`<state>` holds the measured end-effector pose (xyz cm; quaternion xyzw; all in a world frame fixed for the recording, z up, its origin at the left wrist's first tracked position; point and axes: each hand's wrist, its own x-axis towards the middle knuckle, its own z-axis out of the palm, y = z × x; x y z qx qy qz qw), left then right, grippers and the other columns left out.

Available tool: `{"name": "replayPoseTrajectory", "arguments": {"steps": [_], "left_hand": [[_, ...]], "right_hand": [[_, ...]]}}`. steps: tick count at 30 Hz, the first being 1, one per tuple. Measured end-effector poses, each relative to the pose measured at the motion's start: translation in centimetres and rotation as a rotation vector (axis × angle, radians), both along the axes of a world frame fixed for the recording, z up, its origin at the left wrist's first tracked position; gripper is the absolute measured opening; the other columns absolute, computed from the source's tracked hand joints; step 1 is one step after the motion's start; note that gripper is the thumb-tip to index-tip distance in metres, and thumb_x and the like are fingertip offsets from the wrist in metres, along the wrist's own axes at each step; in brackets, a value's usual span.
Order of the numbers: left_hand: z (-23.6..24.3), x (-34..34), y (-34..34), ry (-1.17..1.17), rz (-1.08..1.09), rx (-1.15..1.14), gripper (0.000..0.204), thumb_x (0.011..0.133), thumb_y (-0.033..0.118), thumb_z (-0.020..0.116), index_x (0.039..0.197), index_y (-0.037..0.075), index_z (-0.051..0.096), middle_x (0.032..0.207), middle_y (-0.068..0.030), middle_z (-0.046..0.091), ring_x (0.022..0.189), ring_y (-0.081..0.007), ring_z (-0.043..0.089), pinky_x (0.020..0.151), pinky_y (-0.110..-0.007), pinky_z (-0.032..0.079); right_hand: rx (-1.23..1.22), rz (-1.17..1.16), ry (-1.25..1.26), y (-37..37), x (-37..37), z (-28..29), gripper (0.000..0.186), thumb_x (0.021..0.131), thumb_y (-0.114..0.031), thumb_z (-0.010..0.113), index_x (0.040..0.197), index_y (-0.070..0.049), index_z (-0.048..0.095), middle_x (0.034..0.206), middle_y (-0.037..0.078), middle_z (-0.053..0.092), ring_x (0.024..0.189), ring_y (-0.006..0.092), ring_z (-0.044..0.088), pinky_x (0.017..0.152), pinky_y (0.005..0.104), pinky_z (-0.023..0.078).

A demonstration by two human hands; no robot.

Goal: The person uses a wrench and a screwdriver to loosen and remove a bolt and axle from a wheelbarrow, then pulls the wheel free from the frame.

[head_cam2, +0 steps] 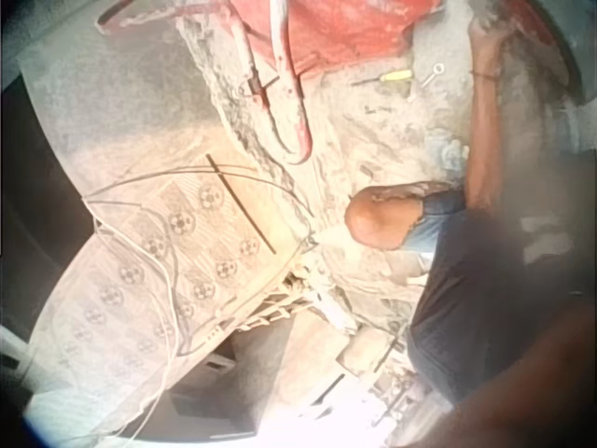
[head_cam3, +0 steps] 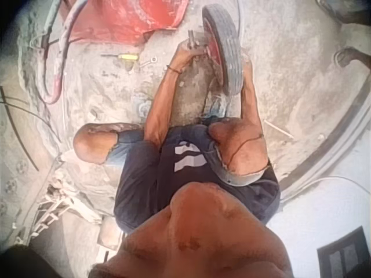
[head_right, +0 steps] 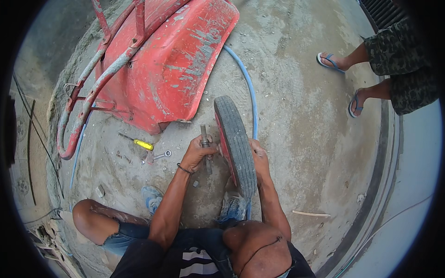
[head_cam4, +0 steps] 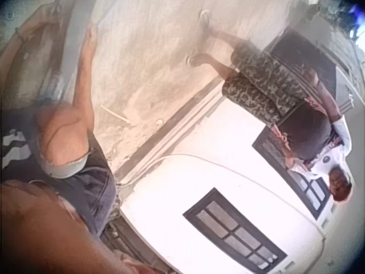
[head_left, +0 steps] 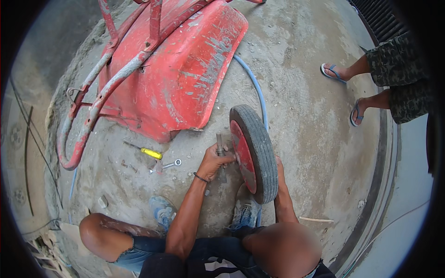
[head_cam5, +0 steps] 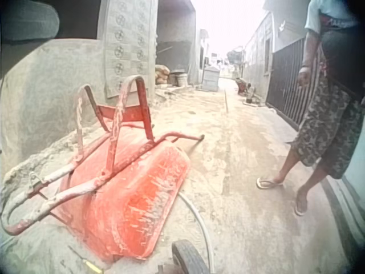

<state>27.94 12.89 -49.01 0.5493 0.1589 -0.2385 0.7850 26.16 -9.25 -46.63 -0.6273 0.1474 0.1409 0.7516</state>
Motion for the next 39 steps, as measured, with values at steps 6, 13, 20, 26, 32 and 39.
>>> {"name": "replayPoseTrajectory", "arguments": {"steps": [6, 13, 20, 26, 32, 39], "left_hand": [[-2.0, -0.7, 1.7, 0.168, 0.179, -0.534, 0.034, 0.096, 0.016, 0.054, 0.124, -0.004, 0.049, 0.107, -0.0179, 0.063, 0.095, -0.0276, 0.064, 0.087, -0.042, 0.052], [-2.9, -2.1, 3.5, 0.087, 0.133, -0.424, 0.044, 0.096, 0.006, 0.049, 0.138, -0.006, 0.038, 0.106, -0.0166, 0.061, 0.102, -0.0318, 0.062, 0.094, -0.046, 0.050], [-0.3, -0.7, 0.4, 0.128, 0.171, -0.253, 0.042, 0.090, 0.005, 0.061, 0.128, -0.002, 0.047, 0.098, -0.0093, 0.062, 0.090, -0.0223, 0.064, 0.080, -0.033, 0.053], [-0.7, -0.9, 0.1, 0.005, 0.077, 0.173, 0.030, 0.084, 0.003, 0.064, 0.114, 0.001, 0.059, 0.079, -0.0035, 0.062, 0.072, -0.0119, 0.060, 0.063, -0.027, 0.048], [-2.0, 0.5, 0.0, -0.197, 0.091, 0.865, 0.034, 0.071, 0.010, 0.063, 0.105, 0.006, 0.066, 0.089, -0.0223, 0.065, 0.090, -0.0387, 0.063, 0.079, -0.043, 0.049], [-7.6, -5.3, 3.8, -0.050, 0.448, 1.083, 0.038, 0.069, 0.006, 0.062, 0.107, 0.005, 0.066, 0.096, -0.0230, 0.066, 0.095, -0.0389, 0.063, 0.083, -0.043, 0.049]], "right_hand": [[0.284, -0.142, 0.057, -1.2, -0.1, -2.1, 0.025, 0.096, -0.015, 0.046, 0.103, -0.001, 0.065, 0.089, 0.004, 0.066, 0.076, 0.0104, 0.060, 0.071, 0.0258, 0.050], [0.140, -0.259, 0.103, 1.0, -0.6, -1.3, 0.026, 0.094, -0.014, 0.044, 0.100, 0.000, 0.064, 0.085, 0.006, 0.067, 0.069, 0.0122, 0.062, 0.066, 0.0270, 0.051], [0.330, -0.266, 0.121, -2.0, 0.1, -5.6, 0.025, 0.095, -0.014, 0.046, 0.107, 0.001, 0.062, 0.093, 0.008, 0.066, 0.076, 0.0155, 0.062, 0.070, 0.0288, 0.051], [0.201, -0.275, 0.009, 0.2, -1.4, -6.5, 0.030, 0.096, -0.017, 0.046, 0.117, 0.001, 0.057, 0.106, 0.010, 0.062, 0.087, 0.0195, 0.062, 0.076, 0.0322, 0.051], [0.169, -0.351, -0.156, 0.1, 0.0, -6.7, 0.037, 0.097, -0.019, 0.046, 0.126, 0.002, 0.051, 0.118, 0.013, 0.059, 0.097, 0.0236, 0.061, 0.083, 0.0356, 0.050], [0.021, -0.268, 0.166, 6.7, 7.7, -4.5, 0.045, 0.095, -0.039, 0.055, 0.111, 0.003, 0.063, 0.100, 0.013, 0.064, 0.088, 0.0235, 0.061, 0.077, 0.0335, 0.049]]}}
